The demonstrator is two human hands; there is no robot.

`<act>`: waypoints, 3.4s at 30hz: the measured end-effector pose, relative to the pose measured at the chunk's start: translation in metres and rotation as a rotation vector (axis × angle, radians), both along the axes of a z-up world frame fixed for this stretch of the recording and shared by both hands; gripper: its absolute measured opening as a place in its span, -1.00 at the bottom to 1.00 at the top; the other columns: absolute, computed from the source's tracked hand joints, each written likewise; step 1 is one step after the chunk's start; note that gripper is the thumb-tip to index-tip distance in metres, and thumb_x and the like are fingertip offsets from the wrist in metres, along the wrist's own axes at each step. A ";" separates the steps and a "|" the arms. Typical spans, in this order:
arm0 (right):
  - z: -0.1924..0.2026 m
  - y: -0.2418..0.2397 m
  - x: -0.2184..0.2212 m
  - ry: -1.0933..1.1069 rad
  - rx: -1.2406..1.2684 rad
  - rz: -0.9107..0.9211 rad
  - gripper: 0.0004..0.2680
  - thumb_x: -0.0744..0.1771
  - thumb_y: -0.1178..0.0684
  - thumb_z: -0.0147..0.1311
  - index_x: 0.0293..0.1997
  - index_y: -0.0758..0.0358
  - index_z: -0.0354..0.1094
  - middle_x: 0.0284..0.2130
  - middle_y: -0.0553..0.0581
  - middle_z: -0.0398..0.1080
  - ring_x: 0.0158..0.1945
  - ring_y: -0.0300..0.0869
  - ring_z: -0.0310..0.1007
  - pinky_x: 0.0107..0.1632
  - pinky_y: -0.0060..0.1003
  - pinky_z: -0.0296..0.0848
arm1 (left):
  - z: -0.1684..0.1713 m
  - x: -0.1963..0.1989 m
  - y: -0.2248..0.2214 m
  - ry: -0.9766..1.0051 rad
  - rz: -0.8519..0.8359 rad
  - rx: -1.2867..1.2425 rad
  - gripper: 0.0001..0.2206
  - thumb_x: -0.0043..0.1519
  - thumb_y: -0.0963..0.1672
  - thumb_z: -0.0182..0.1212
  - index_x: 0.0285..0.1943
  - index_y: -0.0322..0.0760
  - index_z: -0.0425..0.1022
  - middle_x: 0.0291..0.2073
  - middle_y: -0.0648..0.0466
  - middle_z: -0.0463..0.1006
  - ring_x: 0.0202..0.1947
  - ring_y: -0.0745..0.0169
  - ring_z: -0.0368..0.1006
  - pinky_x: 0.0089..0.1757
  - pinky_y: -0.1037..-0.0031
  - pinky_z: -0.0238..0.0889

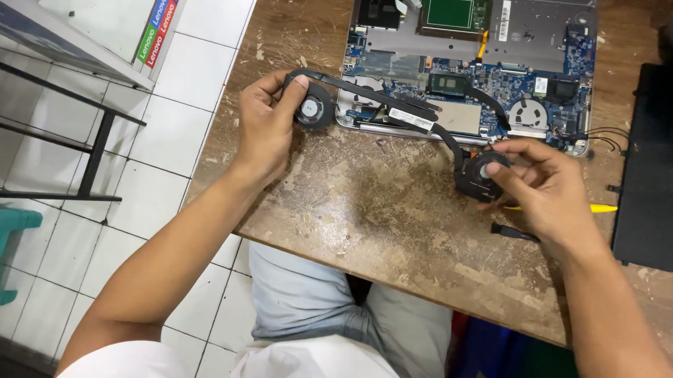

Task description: The person is unscrewing and removing the cooling fan and heat sink assembly from a laptop motherboard using a screwdriver.

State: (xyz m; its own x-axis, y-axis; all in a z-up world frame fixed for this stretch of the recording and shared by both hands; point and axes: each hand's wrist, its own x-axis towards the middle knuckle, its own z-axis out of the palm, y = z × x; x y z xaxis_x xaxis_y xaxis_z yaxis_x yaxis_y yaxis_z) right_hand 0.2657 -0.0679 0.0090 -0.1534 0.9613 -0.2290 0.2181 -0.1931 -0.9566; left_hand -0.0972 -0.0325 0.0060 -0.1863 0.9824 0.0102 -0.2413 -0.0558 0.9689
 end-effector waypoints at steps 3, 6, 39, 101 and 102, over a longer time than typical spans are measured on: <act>-0.003 0.001 0.002 -0.006 -0.002 0.011 -0.82 0.36 0.20 0.18 0.07 0.29 0.40 -0.55 0.02 0.44 -0.57 -0.30 0.45 -0.57 -0.53 0.26 | -0.008 -0.002 0.003 0.054 0.059 -0.005 -0.84 0.24 -0.12 0.28 -0.11 -0.33 0.55 -0.30 -0.11 0.65 -0.27 0.14 0.63 -0.15 0.36 0.65; -0.013 0.004 0.003 0.000 0.035 0.032 -0.87 0.37 0.15 0.18 0.00 0.17 0.40 -0.68 -0.23 0.11 -0.64 -0.49 -0.14 -0.55 -0.54 -0.17 | 0.006 -0.001 0.002 -0.074 0.027 -0.078 -0.84 0.25 -0.15 0.25 -0.16 -0.42 0.47 -0.28 -0.23 0.59 -0.32 -0.03 0.61 -0.34 0.28 0.70; -0.003 -0.001 -0.017 0.321 0.130 0.081 -0.72 0.28 0.31 0.27 0.04 0.45 0.28 -0.36 0.20 0.44 -0.50 -0.26 0.48 -0.52 -0.43 0.59 | 0.010 -0.004 -0.009 -0.231 -0.072 -0.255 -0.86 0.17 -0.19 0.30 -0.17 -0.42 0.53 -0.32 -0.13 0.61 -0.27 0.01 0.67 -0.26 0.29 0.70; 0.020 -0.005 -0.028 -0.335 0.345 0.323 -0.71 0.22 0.27 0.35 0.02 0.39 0.46 -0.27 0.36 0.54 -0.11 0.12 0.56 -0.03 -0.01 0.51 | 0.026 -0.006 -0.011 0.949 -0.553 0.101 -0.77 0.09 -0.21 0.46 -0.08 -0.37 0.66 -0.37 -0.10 0.62 -0.39 0.17 0.43 -0.29 0.44 0.28; 0.018 -0.006 -0.027 -0.375 0.385 0.332 -0.70 0.22 0.25 0.36 0.04 0.39 0.47 -0.25 0.36 0.53 -0.08 0.14 0.55 -0.01 -0.01 0.50 | 0.029 -0.002 -0.011 0.964 -0.569 0.123 -0.78 0.12 -0.21 0.43 -0.06 -0.37 0.67 -0.36 -0.11 0.63 -0.39 0.16 0.44 -0.28 0.43 0.29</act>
